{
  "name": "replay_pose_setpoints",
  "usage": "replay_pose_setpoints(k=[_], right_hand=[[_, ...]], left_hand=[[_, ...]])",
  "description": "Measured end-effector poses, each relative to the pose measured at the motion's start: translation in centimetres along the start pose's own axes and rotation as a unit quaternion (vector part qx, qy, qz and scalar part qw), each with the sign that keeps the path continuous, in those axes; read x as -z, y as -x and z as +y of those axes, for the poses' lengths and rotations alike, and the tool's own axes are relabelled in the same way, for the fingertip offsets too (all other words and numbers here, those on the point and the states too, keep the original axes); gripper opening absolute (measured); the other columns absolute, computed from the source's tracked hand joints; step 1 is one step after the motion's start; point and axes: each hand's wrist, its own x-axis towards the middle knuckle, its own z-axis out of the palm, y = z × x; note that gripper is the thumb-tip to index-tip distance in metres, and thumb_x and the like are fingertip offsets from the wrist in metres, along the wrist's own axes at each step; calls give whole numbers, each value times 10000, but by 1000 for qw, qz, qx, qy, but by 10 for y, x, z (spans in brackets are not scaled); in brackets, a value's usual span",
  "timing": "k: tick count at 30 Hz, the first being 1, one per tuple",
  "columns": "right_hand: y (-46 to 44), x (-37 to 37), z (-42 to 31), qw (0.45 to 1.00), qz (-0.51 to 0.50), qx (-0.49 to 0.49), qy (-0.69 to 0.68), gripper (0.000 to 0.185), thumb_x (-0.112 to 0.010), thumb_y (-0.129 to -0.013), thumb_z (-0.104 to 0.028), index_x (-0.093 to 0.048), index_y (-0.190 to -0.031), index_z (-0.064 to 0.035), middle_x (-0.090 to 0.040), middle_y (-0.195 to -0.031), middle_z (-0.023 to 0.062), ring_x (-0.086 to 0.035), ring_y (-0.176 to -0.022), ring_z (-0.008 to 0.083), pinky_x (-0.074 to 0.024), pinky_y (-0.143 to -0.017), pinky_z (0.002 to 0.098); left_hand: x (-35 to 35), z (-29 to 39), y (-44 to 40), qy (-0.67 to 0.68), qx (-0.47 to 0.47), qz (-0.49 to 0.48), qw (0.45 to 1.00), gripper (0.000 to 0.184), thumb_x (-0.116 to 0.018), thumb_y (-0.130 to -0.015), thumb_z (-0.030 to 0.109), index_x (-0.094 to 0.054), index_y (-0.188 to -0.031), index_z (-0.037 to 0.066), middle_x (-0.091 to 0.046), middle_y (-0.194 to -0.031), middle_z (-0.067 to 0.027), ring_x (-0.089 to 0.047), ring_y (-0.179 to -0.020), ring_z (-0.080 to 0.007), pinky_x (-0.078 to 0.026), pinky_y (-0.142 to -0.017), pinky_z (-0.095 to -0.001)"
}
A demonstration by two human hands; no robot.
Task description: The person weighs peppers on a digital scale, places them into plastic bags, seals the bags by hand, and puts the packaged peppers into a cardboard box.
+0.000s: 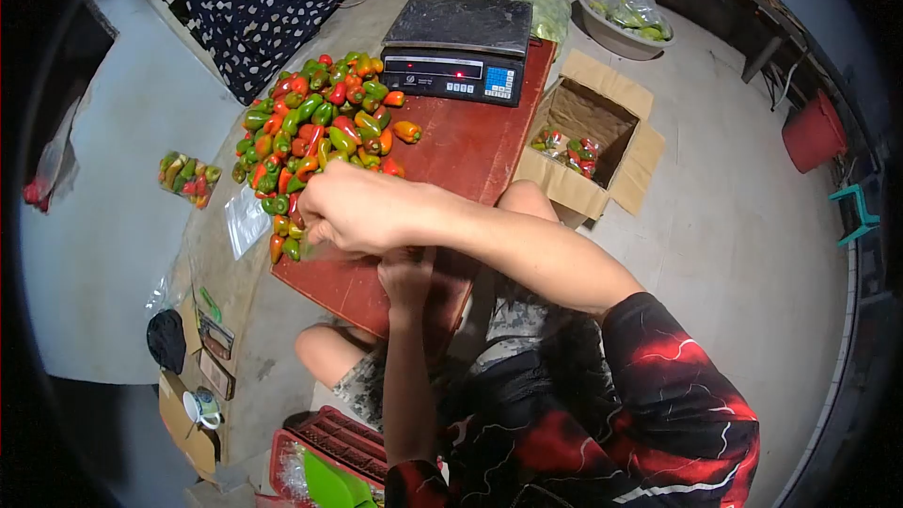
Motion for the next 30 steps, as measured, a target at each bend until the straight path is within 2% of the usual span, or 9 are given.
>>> replay_pose_setpoints(k=[6, 10, 12, 16, 21, 23, 25, 28, 30], right_hand=[[3, 20, -3, 998, 46, -26, 18, 219, -737, -860, -141, -659, -790, 51, -637, -734, 261, -655, -766, 425, -492, -679, 469], [-1, 20, 7, 999, 45, -24, -15, 219, -746, -850, -142, -664, -799, 54, -633, -725, 261, -657, -748, 423, -493, -683, 473], [-5, 12, 10, 999, 32, -20, -17, 215, -744, -847, -138, -664, -795, 55, -633, -719, 259, -658, -735, 422, -495, -679, 472], [-13, 4, 21, 999, 46, 2, 24, 205, -732, -831, -119, -660, -783, 67, -628, -703, 262, -660, -707, 422, -503, -651, 464], [-2, 20, 27, 988, 92, -83, 90, 151, -683, -831, -88, -634, -827, 55, -632, -760, 246, -647, -760, 415, -509, -664, 460], [8, 5, 15, 947, 241, 155, 144, 149, -651, -802, -79, -614, -917, 8, -602, -872, 203, -612, -876, 366, -508, -727, 418], [31, -20, -5, 954, 90, 245, 145, 207, -629, -791, -109, -594, -981, -33, -556, -948, 144, -566, -953, 317, -498, -792, 397], [64, -82, 20, 941, 38, 302, 151, 123, -592, -855, -176, -536, -869, -67, -563, -920, 133, -600, -915, 246, -503, -696, 388], [87, -128, 89, 855, 25, 136, 499, 190, -596, -897, -235, -628, -989, -71, -654, -939, 117, -634, -896, 231, -528, -735, 384]], left_hand=[[26, 27, -14, -3, 95, -58, 994, 542, -904, -686, 315, -650, -1058, 13, -697, -940, -196, -674, -832, -390, -546, -742, -475], [37, 23, -28, 85, 2, -103, 991, 565, -874, -715, 209, -613, -1180, 22, -711, -1024, -149, -688, -937, -308, -538, -845, -397], [32, 26, -32, 349, 151, -167, 910, 503, -853, -719, 102, -624, -1153, -6, -709, -1031, -105, -664, -994, -216, -517, -895, -371], [3, 30, -30, 475, 218, -132, 842, 370, -798, -754, 9, -649, -1091, -25, -705, -1028, -73, -651, -975, -173, -514, -895, -363], [0, 16, -24, 306, 192, -121, 925, 173, -700, -819, -37, -665, -989, -44, -705, -988, -101, -659, -908, -166, -524, -837, -348], [1, 14, -23, 258, 199, -109, 939, 169, -687, -837, -2, -663, -1002, -33, -703, -981, -114, -666, -893, -191, -528, -823, -361], [6, 16, -23, 208, 175, -92, 958, 170, -674, -855, 33, -660, -1015, -22, -702, -975, -126, -673, -878, -215, -532, -809, -375], [12, 26, -25, 111, 123, -59, 984, 178, -654, -882, 86, -657, -1035, -5, -700, -964, -145, -684, -855, -251, -538, -788, -395], [9, 37, -29, -5, 83, -17, 996, 189, -640, -899, 121, -655, -1048, 6, -698, -957, -157, -691, -840, -275, -542, -774, -408]])
